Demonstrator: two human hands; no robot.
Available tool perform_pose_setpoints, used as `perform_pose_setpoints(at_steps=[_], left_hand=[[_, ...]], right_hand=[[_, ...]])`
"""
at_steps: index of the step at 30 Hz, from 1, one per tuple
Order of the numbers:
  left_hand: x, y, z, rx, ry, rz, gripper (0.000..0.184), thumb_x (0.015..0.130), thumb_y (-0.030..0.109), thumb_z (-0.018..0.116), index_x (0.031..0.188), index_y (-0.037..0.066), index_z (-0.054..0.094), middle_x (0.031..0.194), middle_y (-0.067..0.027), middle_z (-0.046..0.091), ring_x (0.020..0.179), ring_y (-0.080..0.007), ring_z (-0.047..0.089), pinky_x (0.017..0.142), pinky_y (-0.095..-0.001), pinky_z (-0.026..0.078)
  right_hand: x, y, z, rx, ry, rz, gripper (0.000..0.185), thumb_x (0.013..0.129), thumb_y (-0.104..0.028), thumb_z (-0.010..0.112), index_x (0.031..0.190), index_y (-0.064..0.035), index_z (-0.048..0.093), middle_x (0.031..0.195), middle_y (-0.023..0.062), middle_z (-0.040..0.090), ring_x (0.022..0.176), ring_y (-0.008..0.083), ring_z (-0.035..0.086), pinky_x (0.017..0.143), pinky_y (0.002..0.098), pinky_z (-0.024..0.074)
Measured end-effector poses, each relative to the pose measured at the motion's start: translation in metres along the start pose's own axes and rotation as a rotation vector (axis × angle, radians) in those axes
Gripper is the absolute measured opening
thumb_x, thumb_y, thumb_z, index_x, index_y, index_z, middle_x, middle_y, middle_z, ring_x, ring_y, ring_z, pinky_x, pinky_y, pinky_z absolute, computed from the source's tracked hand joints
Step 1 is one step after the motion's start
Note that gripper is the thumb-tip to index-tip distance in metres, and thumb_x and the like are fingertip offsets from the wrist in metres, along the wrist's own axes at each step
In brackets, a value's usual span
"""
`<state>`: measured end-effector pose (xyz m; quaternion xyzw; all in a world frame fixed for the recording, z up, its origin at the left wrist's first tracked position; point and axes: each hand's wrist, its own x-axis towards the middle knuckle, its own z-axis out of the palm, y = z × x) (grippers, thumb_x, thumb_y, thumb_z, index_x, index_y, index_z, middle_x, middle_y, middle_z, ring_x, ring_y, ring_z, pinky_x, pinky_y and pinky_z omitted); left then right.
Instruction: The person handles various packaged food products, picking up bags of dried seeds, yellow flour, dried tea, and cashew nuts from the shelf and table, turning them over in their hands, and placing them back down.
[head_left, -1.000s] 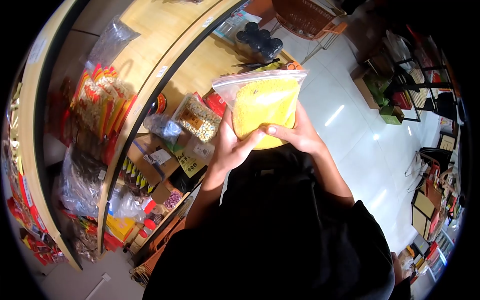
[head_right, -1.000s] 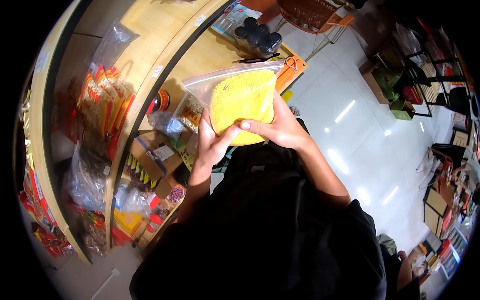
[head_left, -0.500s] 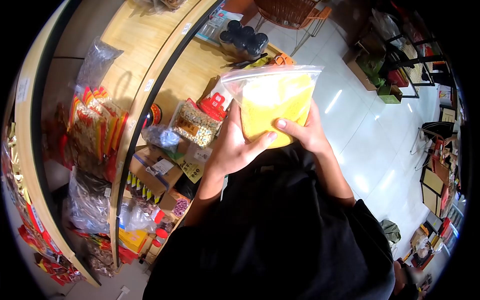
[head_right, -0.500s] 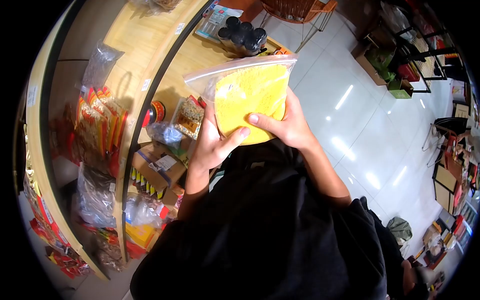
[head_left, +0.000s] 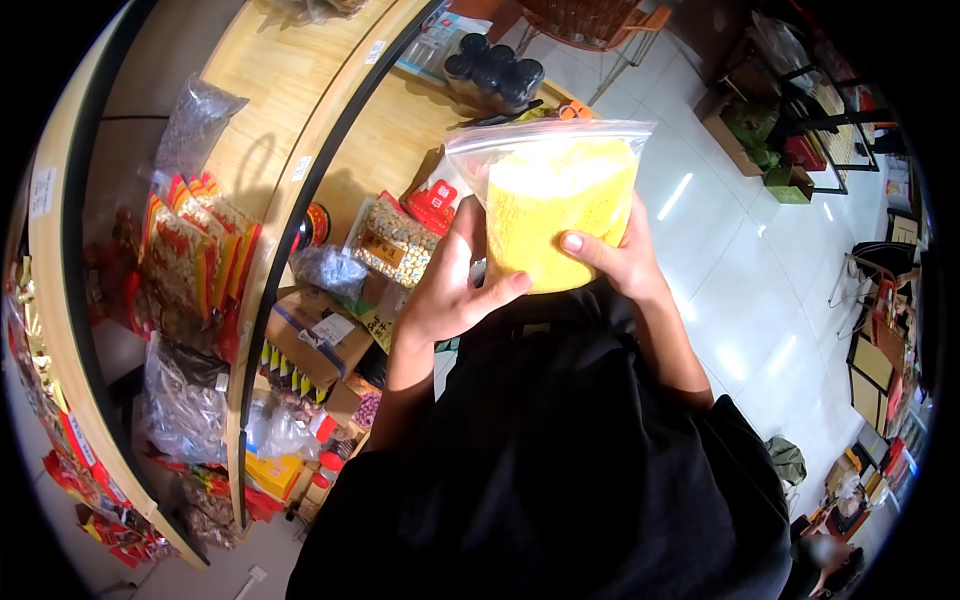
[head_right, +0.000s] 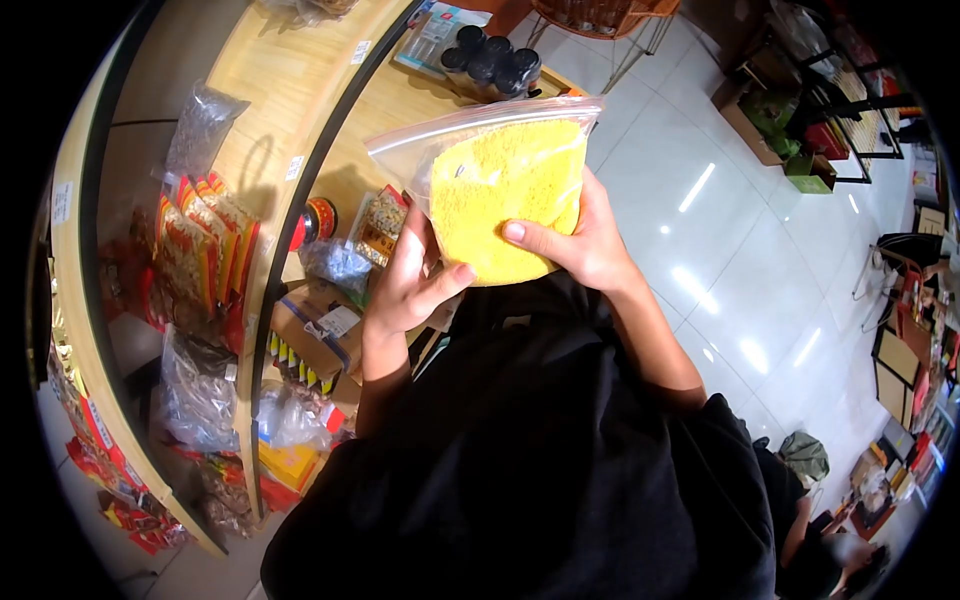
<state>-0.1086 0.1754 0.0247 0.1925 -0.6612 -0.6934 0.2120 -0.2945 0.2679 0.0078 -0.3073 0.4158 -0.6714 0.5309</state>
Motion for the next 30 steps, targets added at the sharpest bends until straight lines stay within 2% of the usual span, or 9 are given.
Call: perform_pose_setpoints(at_steps=[2, 13, 30], left_hand=[[-0.001, -0.002, -0.001, 0.065, -0.005, 0.033, 0.078, 0.083, 0.02, 0.068, 0.138, -0.005, 0.019, 0.133, -0.019, 0.04, 0.125, -0.0248, 0.04, 0.104, -0.0358, 0.031], [-0.003, -0.005, 0.01, -0.095, 0.137, -0.046, 0.078, 0.08, 0.017, 0.071, 0.137, -0.005, 0.022, 0.129, -0.0188, 0.045, 0.12, -0.0236, 0.047, 0.101, -0.0352, 0.036], [0.009, -0.002, 0.013, 0.0, 0.107, -0.025, 0.08, 0.08, 0.018, 0.07, 0.138, -0.006, 0.021, 0.129, -0.0189, 0.046, 0.12, -0.0241, 0.047, 0.1, -0.0357, 0.037]], right_hand=[[0.002, -0.001, 0.0, -0.002, -0.004, 0.0, 0.06, 0.076, -0.005, 0.075, 0.126, 0.0008, 0.042, 0.117, 0.0106, 0.059, 0.107, 0.019, 0.057, 0.094, 0.0338, 0.0463], [0.013, -0.001, -0.002, -0.054, -0.071, 0.03, 0.061, 0.076, -0.005, 0.075, 0.127, 0.0013, 0.042, 0.116, 0.0105, 0.059, 0.106, 0.019, 0.058, 0.093, 0.0337, 0.0466], [0.01, -0.005, -0.01, -0.025, -0.032, 0.011, 0.061, 0.076, -0.004, 0.075, 0.126, 0.0009, 0.042, 0.116, 0.0102, 0.059, 0.107, 0.0192, 0.058, 0.094, 0.034, 0.046]])
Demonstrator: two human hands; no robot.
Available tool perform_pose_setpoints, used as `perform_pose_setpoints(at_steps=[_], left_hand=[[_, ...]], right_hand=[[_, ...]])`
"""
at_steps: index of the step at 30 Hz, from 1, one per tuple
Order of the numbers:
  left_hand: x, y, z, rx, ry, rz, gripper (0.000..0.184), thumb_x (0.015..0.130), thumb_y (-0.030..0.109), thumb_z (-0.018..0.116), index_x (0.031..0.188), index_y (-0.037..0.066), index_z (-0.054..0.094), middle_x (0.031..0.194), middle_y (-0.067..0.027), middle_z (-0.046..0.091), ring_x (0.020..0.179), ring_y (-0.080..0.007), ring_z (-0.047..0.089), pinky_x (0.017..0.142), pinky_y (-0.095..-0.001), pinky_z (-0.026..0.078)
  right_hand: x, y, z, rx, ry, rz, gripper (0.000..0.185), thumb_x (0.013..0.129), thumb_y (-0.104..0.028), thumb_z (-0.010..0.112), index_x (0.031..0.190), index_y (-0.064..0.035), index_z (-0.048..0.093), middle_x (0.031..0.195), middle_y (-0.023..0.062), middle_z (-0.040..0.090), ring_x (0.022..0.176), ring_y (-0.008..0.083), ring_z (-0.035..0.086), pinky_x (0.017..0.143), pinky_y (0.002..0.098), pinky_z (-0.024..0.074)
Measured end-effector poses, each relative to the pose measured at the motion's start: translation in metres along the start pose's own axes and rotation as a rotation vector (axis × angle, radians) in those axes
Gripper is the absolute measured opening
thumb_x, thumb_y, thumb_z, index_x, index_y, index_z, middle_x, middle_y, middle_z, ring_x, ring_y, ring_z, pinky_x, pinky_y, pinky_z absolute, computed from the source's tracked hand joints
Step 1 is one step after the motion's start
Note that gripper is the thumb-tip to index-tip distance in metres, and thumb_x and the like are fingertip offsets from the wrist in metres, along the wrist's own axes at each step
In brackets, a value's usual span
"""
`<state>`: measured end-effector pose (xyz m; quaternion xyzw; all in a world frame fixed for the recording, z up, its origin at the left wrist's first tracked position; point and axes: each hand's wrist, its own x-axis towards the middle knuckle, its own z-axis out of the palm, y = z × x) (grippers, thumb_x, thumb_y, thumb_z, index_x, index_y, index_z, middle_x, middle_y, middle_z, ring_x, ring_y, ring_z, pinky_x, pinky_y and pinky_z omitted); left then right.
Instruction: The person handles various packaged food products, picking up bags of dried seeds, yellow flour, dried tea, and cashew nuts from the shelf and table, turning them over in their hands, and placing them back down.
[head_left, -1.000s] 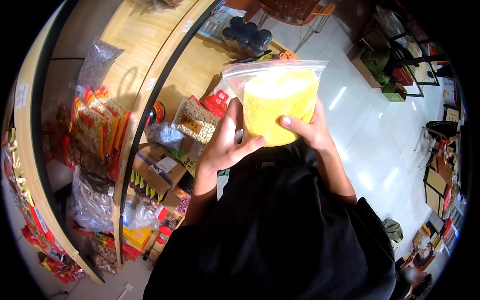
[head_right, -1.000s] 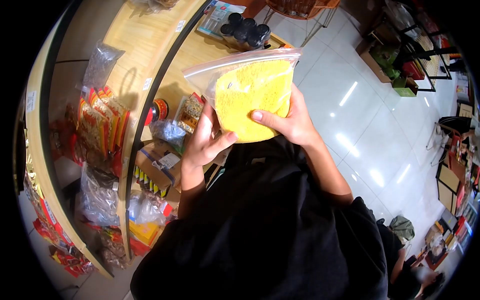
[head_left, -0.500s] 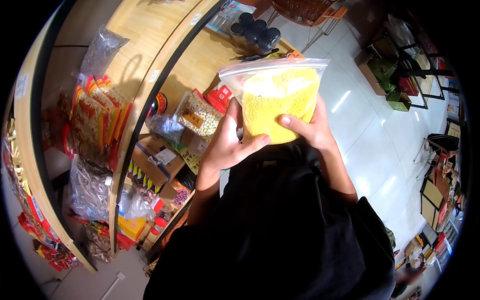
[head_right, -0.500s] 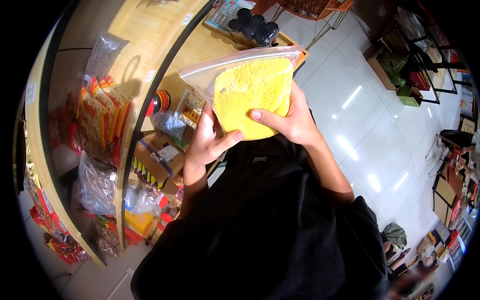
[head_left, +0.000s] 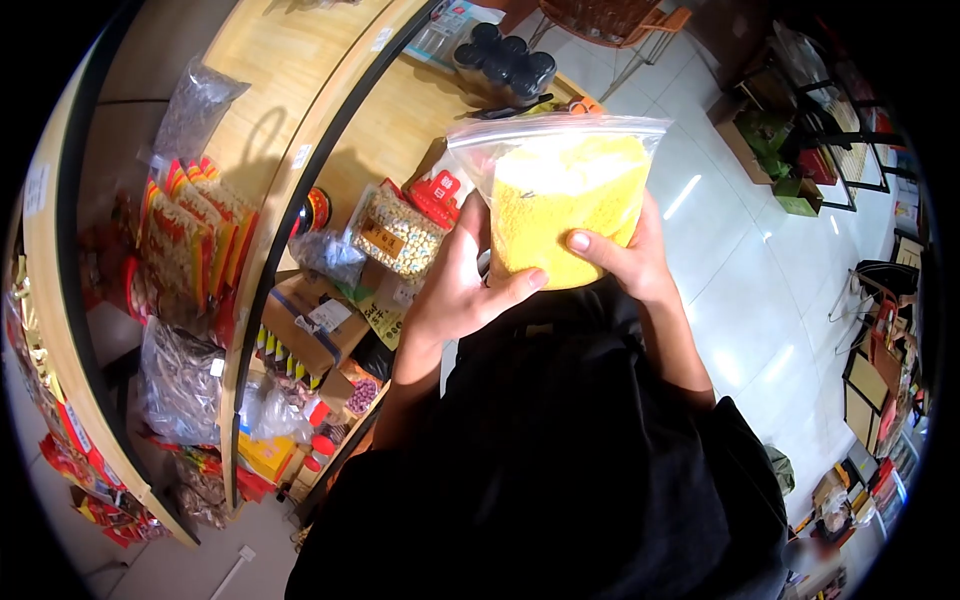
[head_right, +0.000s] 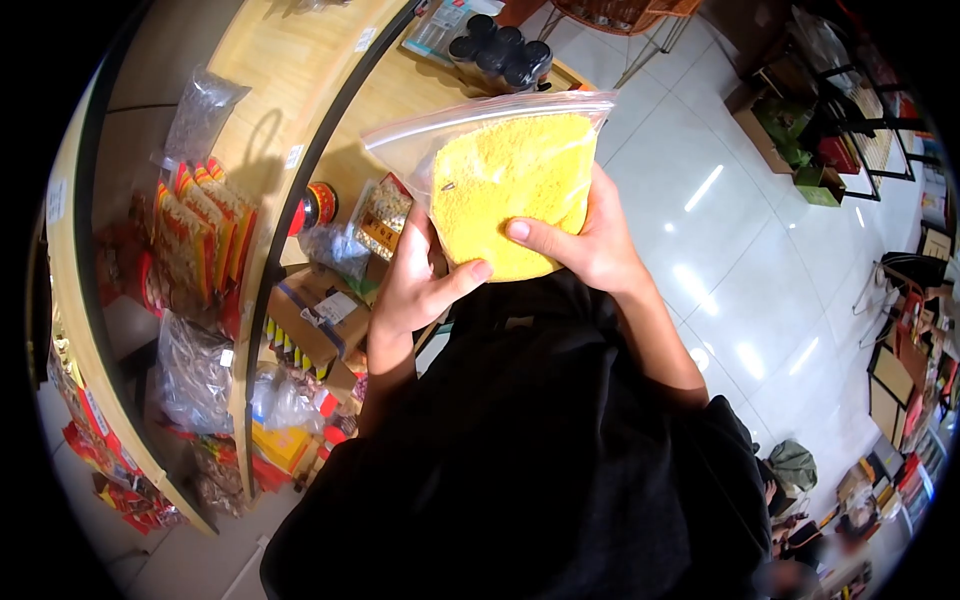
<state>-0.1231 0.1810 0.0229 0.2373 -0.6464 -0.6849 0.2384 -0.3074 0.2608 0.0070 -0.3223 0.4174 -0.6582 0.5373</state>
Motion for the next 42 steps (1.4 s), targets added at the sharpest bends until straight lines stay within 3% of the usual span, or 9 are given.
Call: perform_pose_setpoints(at_steps=[17, 42], left_hand=[[0.011, 0.004, 0.004, 0.029, -0.091, -0.018, 0.083, 0.08, 0.019, 0.07, 0.14, -0.005, 0.019, 0.129, -0.0184, 0.045, 0.12, -0.0246, 0.046, 0.101, -0.0361, 0.037], [0.019, 0.009, 0.02, 0.084, -0.154, 0.085, 0.08, 0.079, 0.026, 0.074, 0.134, -0.006, 0.026, 0.127, -0.0193, 0.046, 0.12, -0.0257, 0.046, 0.101, -0.0371, 0.036]], right_hand=[[-0.009, -0.005, -0.006, -0.022, 0.065, -0.037, 0.062, 0.076, -0.006, 0.075, 0.128, 0.0013, 0.042, 0.116, 0.011, 0.059, 0.107, 0.0193, 0.057, 0.093, 0.0337, 0.046], [-0.026, -0.015, -0.018, 0.036, 0.144, -0.043, 0.067, 0.074, -0.009, 0.076, 0.129, 0.0016, 0.039, 0.118, 0.012, 0.057, 0.109, 0.0203, 0.056, 0.096, 0.0342, 0.0443]])
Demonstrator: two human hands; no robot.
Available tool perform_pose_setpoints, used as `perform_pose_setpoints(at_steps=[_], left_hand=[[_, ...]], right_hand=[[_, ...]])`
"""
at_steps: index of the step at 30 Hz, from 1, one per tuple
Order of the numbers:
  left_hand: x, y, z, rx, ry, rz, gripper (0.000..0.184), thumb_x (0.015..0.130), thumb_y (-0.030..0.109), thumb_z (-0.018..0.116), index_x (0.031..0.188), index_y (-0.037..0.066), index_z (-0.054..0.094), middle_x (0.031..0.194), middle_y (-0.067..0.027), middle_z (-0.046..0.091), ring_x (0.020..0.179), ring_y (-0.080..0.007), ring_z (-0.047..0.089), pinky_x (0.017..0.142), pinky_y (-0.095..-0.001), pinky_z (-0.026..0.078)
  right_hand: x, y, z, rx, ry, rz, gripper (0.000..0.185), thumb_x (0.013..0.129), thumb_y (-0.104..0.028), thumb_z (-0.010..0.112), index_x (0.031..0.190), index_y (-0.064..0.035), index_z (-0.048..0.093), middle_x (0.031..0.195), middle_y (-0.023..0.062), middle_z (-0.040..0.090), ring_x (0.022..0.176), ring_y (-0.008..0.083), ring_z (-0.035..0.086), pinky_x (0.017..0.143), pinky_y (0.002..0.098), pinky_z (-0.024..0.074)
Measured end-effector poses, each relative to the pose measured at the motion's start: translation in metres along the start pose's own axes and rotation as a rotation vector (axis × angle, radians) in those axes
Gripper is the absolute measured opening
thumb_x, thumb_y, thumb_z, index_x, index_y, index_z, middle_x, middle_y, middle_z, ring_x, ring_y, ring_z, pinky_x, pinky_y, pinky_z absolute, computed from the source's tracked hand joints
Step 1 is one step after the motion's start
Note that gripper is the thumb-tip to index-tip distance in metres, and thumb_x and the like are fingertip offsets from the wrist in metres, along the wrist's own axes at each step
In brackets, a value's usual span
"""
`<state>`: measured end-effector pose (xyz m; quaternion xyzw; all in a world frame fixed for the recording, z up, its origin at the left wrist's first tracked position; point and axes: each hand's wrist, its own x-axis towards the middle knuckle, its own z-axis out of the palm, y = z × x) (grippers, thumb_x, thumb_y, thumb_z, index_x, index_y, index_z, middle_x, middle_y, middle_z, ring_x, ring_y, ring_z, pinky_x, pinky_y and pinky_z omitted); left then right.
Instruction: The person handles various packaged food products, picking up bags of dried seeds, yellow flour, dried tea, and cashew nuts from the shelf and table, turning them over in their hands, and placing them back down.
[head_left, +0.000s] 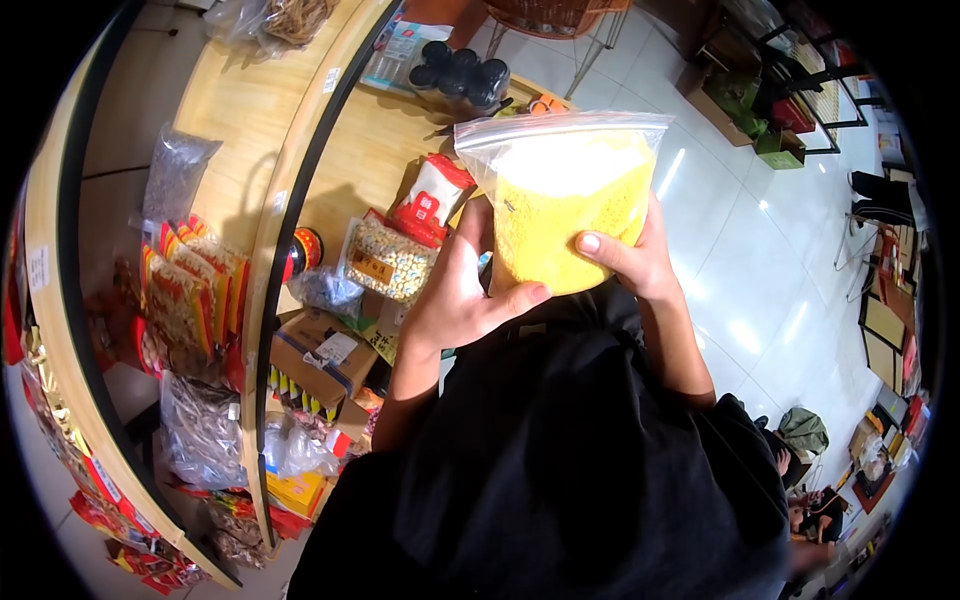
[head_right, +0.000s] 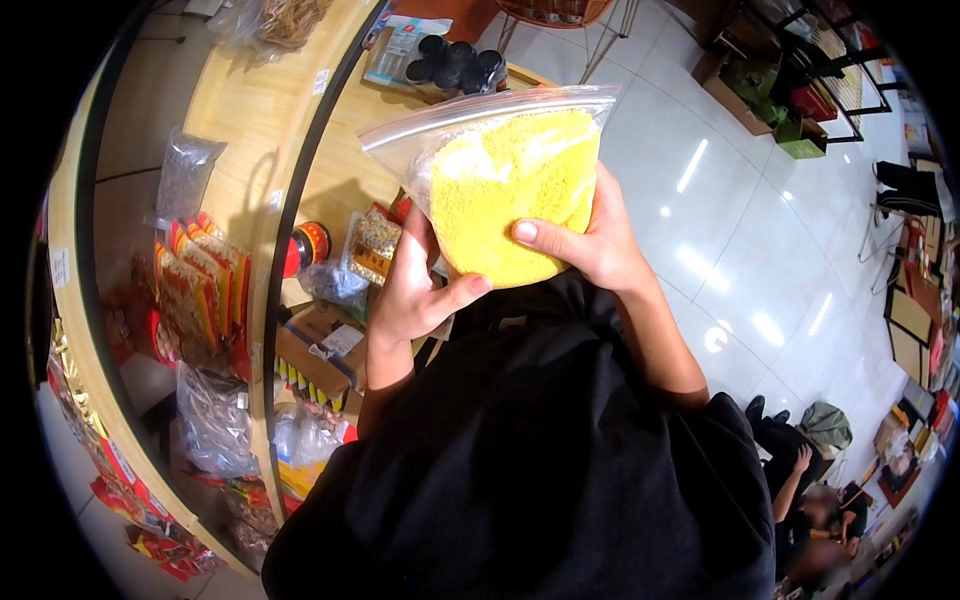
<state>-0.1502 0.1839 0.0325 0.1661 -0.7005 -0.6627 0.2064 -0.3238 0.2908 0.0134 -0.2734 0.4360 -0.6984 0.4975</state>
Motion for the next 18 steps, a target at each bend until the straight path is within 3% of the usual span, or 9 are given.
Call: perform_pose_setpoints(at_steps=[18], left_hand=[[0.0026, 0.0025, 0.0062, 0.004, -0.028, 0.006, 0.083, 0.079, 0.032, 0.075, 0.134, -0.007, 0.026, 0.127, -0.0209, 0.047, 0.12, -0.0271, 0.047, 0.102, -0.0375, 0.035]], right_hand=[[-0.0063, -0.0002, -0.0091, 0.033, -0.011, 0.018, 0.07, 0.074, -0.011, 0.076, 0.131, 0.0021, 0.038, 0.122, 0.0119, 0.055, 0.112, 0.0203, 0.054, 0.098, 0.0344, 0.0419]])
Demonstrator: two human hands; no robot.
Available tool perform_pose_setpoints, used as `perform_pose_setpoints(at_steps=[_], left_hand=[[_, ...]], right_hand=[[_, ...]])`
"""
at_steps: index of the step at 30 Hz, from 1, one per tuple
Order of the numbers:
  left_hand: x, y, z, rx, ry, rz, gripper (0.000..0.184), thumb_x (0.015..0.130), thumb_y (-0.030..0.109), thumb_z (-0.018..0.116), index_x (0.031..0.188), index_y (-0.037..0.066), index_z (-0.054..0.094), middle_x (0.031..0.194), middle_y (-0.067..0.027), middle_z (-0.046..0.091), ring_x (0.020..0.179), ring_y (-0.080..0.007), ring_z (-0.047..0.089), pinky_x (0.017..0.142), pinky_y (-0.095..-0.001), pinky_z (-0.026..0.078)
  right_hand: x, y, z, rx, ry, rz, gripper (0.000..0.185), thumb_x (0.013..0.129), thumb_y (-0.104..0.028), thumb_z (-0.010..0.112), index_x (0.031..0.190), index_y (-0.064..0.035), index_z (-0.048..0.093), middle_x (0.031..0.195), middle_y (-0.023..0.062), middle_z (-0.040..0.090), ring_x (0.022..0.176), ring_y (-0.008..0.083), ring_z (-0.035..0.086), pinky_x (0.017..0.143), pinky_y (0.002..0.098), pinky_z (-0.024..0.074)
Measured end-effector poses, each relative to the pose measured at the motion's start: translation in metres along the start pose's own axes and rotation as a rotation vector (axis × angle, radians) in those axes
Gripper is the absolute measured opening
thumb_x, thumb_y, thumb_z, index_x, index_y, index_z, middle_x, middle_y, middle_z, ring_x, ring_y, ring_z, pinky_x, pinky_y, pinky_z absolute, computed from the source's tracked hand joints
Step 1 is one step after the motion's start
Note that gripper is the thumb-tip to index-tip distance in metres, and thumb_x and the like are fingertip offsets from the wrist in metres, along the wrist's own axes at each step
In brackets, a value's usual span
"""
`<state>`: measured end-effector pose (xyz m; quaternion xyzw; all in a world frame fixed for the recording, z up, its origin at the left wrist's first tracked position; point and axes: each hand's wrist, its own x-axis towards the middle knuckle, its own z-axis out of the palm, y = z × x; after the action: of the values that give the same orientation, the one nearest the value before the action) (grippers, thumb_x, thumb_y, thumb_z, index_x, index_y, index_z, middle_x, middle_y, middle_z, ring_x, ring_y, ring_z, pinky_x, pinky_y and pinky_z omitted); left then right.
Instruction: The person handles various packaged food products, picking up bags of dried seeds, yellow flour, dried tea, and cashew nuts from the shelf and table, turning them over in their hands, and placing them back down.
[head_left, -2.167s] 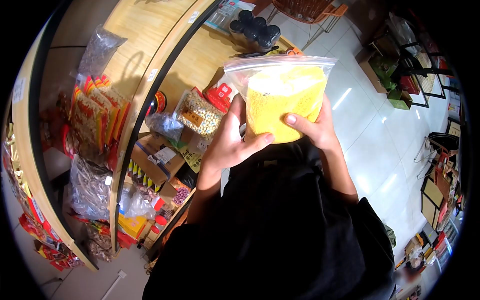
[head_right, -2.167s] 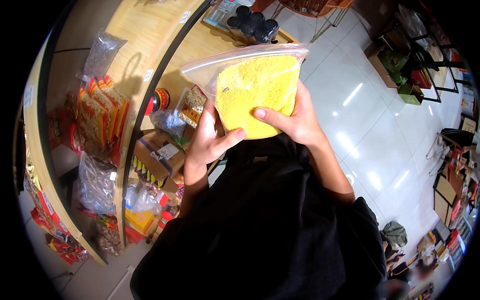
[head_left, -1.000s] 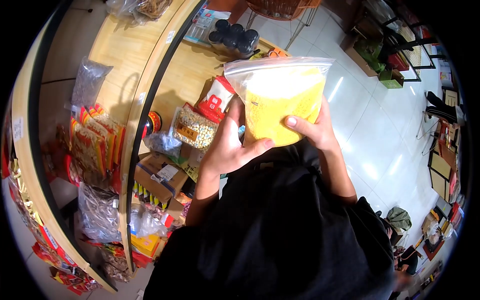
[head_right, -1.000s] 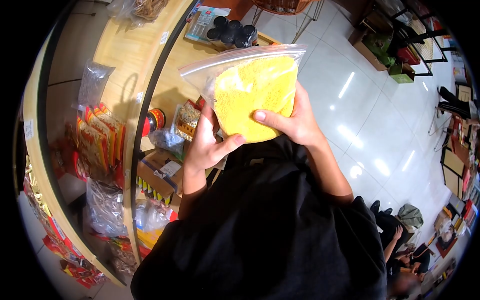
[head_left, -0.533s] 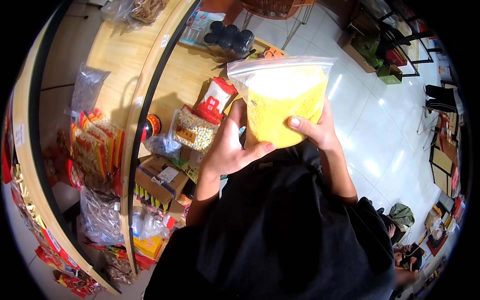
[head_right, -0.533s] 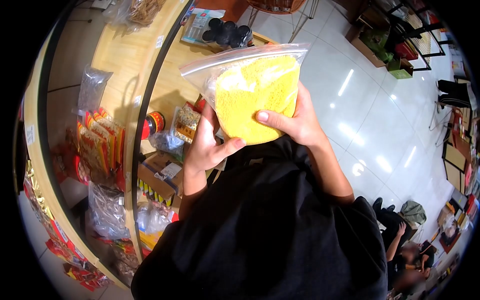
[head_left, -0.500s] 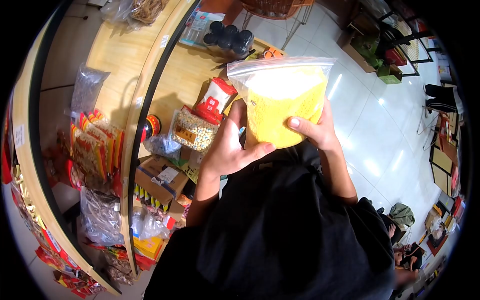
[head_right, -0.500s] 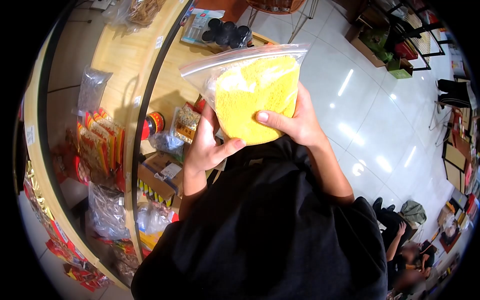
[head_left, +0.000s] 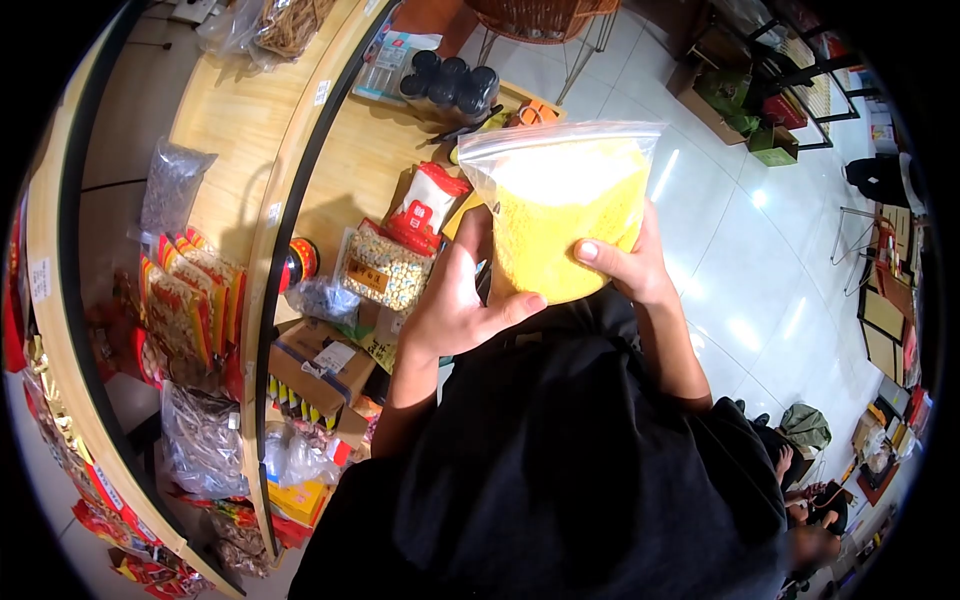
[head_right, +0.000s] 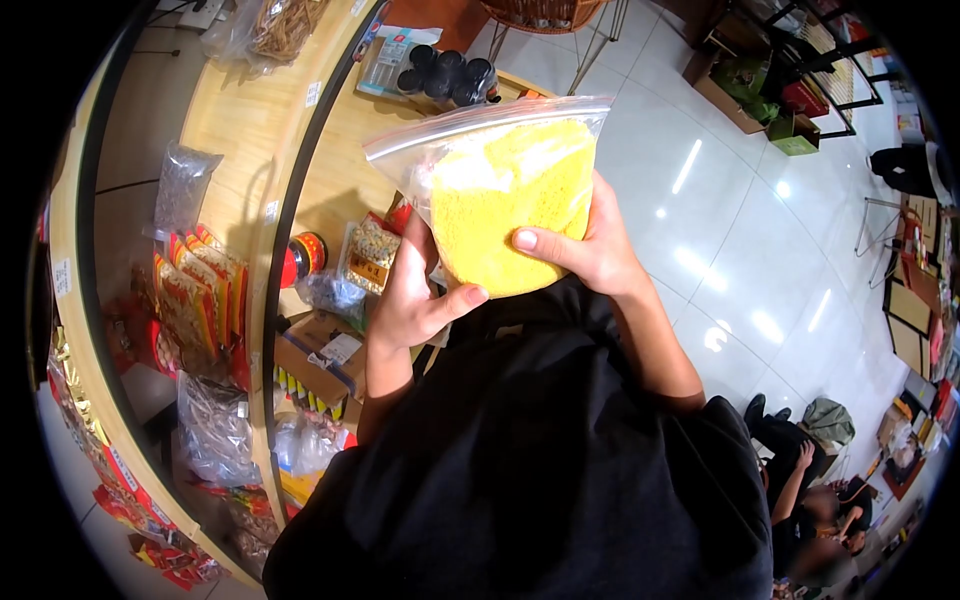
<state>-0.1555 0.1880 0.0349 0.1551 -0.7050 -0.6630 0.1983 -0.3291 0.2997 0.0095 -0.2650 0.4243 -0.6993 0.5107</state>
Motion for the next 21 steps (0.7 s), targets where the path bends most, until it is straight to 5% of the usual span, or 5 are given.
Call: perform_pose_setpoints(at_steps=[21], left_hand=[[0.017, 0.008, 0.019, 0.017, -0.194, 0.074, 0.083, 0.077, 0.031, 0.076, 0.133, -0.004, 0.027, 0.124, -0.0171, 0.047, 0.111, -0.0246, 0.052, 0.095, -0.0364, 0.041]], right_hand=[[-0.033, -0.02, -0.015, 0.041, 0.136, -0.119, 0.075, 0.069, -0.012, 0.078, 0.131, 0.0023, 0.038, 0.121, 0.0124, 0.056, 0.112, 0.0207, 0.054, 0.098, 0.034, 0.0423]])
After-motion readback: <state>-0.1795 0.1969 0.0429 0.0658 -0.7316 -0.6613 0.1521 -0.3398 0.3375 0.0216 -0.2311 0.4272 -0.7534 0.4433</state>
